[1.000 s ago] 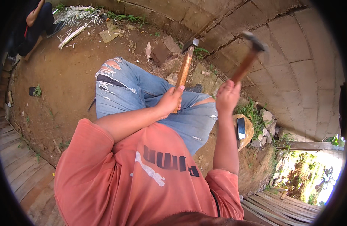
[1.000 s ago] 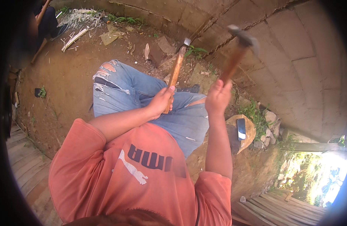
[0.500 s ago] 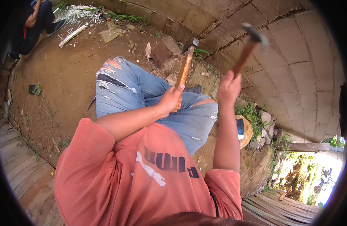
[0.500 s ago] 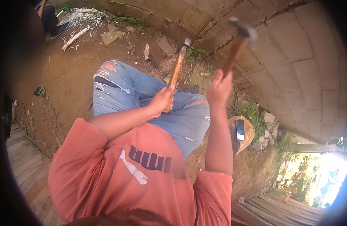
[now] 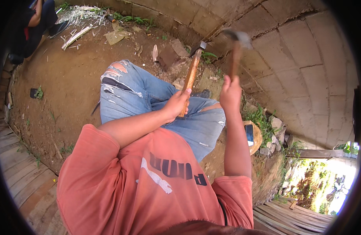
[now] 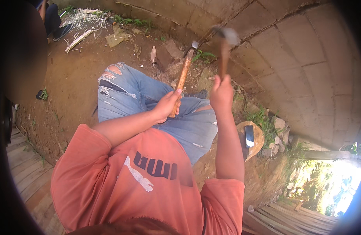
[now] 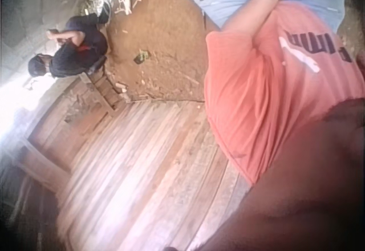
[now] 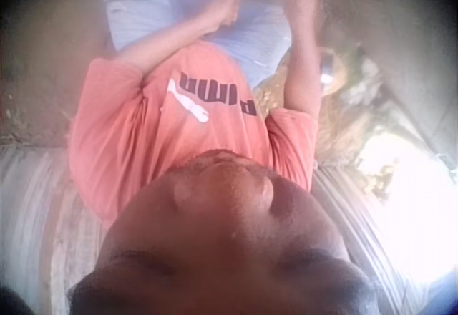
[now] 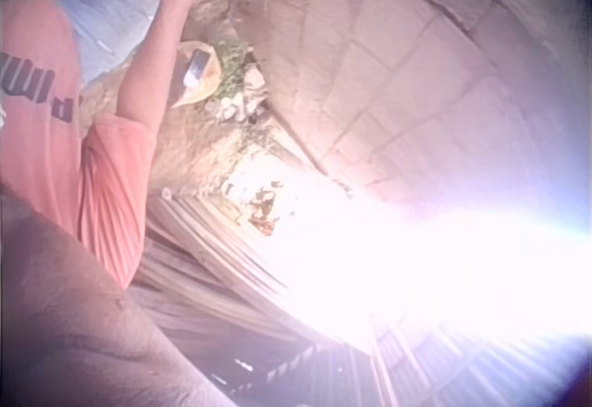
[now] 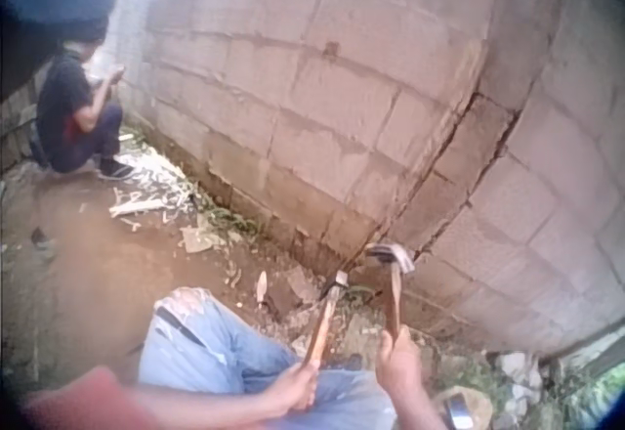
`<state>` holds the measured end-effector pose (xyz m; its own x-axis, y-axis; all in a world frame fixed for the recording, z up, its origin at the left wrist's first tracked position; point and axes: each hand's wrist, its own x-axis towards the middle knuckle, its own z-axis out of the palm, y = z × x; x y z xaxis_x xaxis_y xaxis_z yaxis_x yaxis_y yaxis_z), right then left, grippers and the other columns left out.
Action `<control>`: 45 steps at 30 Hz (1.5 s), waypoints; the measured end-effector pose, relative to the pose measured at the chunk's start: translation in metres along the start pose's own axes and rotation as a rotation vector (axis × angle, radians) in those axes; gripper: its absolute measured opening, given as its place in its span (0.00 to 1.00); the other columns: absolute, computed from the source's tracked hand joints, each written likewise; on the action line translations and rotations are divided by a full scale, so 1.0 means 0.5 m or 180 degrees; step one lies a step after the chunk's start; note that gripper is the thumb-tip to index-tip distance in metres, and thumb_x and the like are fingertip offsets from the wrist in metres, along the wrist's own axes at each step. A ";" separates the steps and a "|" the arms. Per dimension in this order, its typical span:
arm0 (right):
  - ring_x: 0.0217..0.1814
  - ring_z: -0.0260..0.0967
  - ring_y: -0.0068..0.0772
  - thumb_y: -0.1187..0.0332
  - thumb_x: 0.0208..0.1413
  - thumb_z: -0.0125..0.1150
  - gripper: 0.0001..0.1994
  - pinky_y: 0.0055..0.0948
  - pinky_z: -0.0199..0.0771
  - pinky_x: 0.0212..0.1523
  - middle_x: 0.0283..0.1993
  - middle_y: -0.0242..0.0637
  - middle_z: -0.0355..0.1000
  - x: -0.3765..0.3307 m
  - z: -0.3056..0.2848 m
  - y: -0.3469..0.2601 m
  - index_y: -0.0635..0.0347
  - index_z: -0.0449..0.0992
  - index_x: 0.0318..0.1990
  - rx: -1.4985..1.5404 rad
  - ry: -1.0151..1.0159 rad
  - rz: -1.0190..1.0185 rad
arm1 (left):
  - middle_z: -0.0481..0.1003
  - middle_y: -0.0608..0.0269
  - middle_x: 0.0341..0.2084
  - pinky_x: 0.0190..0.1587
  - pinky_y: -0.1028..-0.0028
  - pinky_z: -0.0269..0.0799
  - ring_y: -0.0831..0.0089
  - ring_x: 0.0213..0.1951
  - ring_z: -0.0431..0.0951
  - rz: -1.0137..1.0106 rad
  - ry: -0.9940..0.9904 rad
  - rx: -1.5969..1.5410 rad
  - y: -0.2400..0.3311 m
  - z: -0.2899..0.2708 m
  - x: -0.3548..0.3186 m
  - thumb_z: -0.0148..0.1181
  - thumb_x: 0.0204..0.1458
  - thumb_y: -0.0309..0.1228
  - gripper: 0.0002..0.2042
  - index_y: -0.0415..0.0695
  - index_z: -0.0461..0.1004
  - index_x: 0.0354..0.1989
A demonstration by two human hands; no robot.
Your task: The person sits on the ground and uses a hammer and a chisel to split a piece of wood. They repeatedly strike the chisel with the hammer to drive it into the wood, eventually splitting the piece into smaller sections.
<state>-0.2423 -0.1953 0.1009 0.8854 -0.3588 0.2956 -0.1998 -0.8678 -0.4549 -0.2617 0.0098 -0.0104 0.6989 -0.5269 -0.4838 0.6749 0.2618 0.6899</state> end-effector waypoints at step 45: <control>0.54 0.80 0.62 0.58 0.61 0.69 0.19 0.55 0.79 0.54 0.49 0.58 0.82 -0.456 0.077 0.584 0.64 0.79 0.50 -0.1250 -0.1334 0.2883 | 0.70 0.68 0.32 0.30 0.73 0.73 0.78 0.28 0.73 -0.0191 0.0104 0.1047 0.099 -0.207 0.110 0.65 0.61 0.28 0.19 0.42 0.67 0.58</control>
<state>-0.4863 -0.3538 -0.1316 0.3984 -0.8426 -0.3623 -0.9094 -0.4145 -0.0360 -0.1653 0.0776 -0.0587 0.6709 -0.5059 -0.5421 0.6062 -0.0468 0.7939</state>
